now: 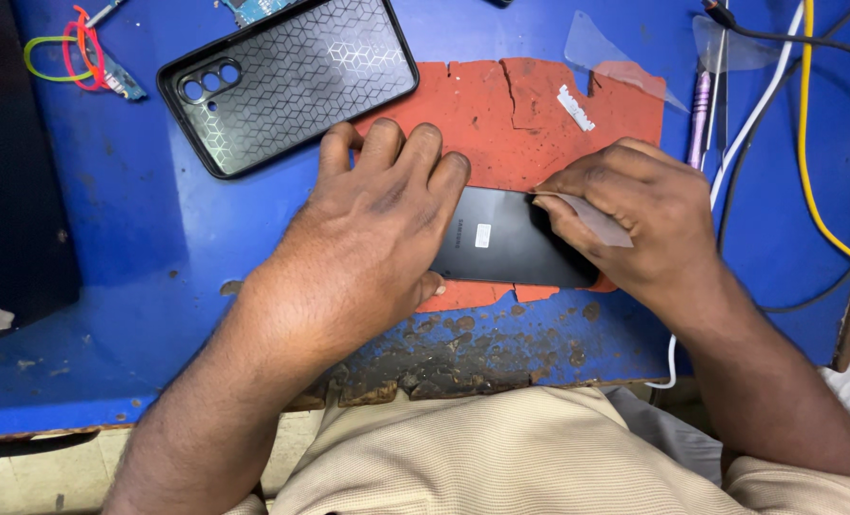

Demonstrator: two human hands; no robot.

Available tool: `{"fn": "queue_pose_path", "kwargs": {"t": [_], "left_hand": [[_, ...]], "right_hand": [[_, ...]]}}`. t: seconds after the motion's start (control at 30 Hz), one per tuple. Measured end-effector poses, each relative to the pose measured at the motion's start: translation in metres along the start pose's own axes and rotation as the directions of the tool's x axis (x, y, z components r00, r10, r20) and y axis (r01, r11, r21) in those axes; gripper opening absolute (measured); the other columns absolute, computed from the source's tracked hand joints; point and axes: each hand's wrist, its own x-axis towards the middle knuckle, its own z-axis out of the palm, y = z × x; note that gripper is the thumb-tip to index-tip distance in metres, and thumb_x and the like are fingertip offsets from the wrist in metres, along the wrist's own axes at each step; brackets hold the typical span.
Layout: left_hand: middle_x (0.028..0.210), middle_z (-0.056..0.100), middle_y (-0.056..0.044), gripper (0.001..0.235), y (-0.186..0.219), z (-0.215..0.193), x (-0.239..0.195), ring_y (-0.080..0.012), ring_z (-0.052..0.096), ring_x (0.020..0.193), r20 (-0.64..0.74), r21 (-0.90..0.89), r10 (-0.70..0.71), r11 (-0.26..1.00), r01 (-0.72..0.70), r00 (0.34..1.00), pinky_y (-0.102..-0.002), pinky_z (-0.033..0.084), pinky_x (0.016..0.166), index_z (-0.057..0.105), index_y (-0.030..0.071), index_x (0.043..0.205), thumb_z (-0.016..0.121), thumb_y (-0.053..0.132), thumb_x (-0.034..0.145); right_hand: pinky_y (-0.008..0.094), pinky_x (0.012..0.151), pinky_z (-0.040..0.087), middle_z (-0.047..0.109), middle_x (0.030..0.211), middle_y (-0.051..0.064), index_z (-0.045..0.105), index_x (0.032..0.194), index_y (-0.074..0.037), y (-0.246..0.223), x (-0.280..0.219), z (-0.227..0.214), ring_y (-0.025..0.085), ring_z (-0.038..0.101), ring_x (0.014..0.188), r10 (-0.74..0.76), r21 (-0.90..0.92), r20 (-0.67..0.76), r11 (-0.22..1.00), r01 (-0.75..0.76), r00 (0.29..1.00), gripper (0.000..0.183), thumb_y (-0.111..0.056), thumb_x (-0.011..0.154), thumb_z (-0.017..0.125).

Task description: The person applies a strip of white adhesive to the back of a black smartphone. They smooth the adhesive along the edges and press it down with their fingers. The person then peels off a protective film from the adhesive strip.

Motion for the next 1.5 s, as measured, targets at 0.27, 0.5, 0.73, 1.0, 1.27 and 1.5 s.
{"fn": "queue_pose_path", "kwargs": {"t": [0.27,0.5,0.73,1.0,1.27,1.5], "left_hand": [[0.108,0.055,-0.014,0.084,0.001,0.0,0.0,-0.0326,0.051,0.106,0.001,0.028,0.0,1.0,0.0,1.0,-0.05,0.039,0.095,0.059,-0.001,0.118,0.091,0.041,0.052],[0.108,0.055,-0.014,0.084,0.001,0.0,0.001,-0.0331,0.051,0.106,0.008,0.018,-0.006,1.0,0.006,1.0,-0.051,0.038,0.095,0.059,0.0,0.117,0.091,0.041,0.052],[0.107,0.055,-0.014,0.084,0.001,0.0,0.001,-0.0335,0.051,0.105,-0.009,0.011,0.003,1.0,-0.003,1.0,-0.051,0.038,0.094,0.058,0.0,0.117,0.091,0.04,0.051],[0.104,0.055,-0.014,0.079,0.002,-0.003,0.003,-0.0335,0.051,0.102,0.013,-0.012,-0.007,1.0,0.007,1.0,-0.052,0.038,0.094,0.058,0.001,0.112,0.091,0.038,0.051],[0.102,0.054,-0.013,0.077,0.003,-0.005,0.004,-0.0336,0.051,0.101,0.037,-0.02,-0.013,1.0,0.014,0.999,-0.052,0.038,0.091,0.058,0.001,0.11,0.091,0.039,0.052],[0.105,0.055,-0.014,0.08,0.002,-0.004,0.003,-0.0337,0.051,0.103,0.028,-0.015,-0.009,1.0,0.009,1.0,-0.052,0.038,0.093,0.058,0.001,0.113,0.091,0.039,0.051]], "right_hand": [[0.035,0.076,0.056,0.071,0.092,0.009,0.073,0.098,-0.004,0.007,-0.002,0.009,0.023,0.07,0.085,-0.031,-0.001,-0.041,1.0,0.031,0.999,0.018,-0.01,0.089,0.087],[0.037,0.076,0.055,0.07,0.092,0.01,0.071,0.099,-0.002,0.009,-0.003,0.013,0.026,0.068,0.086,-0.052,0.01,-0.061,0.999,0.053,0.997,0.02,-0.006,0.087,0.087],[0.038,0.075,0.054,0.069,0.091,0.011,0.072,0.1,-0.001,0.008,-0.001,0.011,0.026,0.067,0.085,-0.054,0.032,-0.043,0.998,0.055,0.998,0.021,-0.006,0.086,0.086],[0.04,0.078,0.055,0.07,0.093,0.011,0.071,0.098,-0.002,0.006,0.001,0.012,0.029,0.067,0.086,-0.054,0.022,-0.055,0.998,0.055,0.997,0.018,-0.009,0.088,0.084],[0.04,0.075,0.054,0.071,0.091,0.01,0.071,0.096,-0.002,0.003,0.003,0.015,0.028,0.066,0.083,-0.075,-0.005,-0.09,0.997,0.074,0.993,0.016,-0.007,0.086,0.083],[0.04,0.074,0.054,0.069,0.089,0.01,0.071,0.095,-0.001,0.002,0.003,0.015,0.029,0.065,0.082,-0.079,-0.003,-0.094,0.997,0.079,0.992,0.017,-0.004,0.084,0.083]]}}
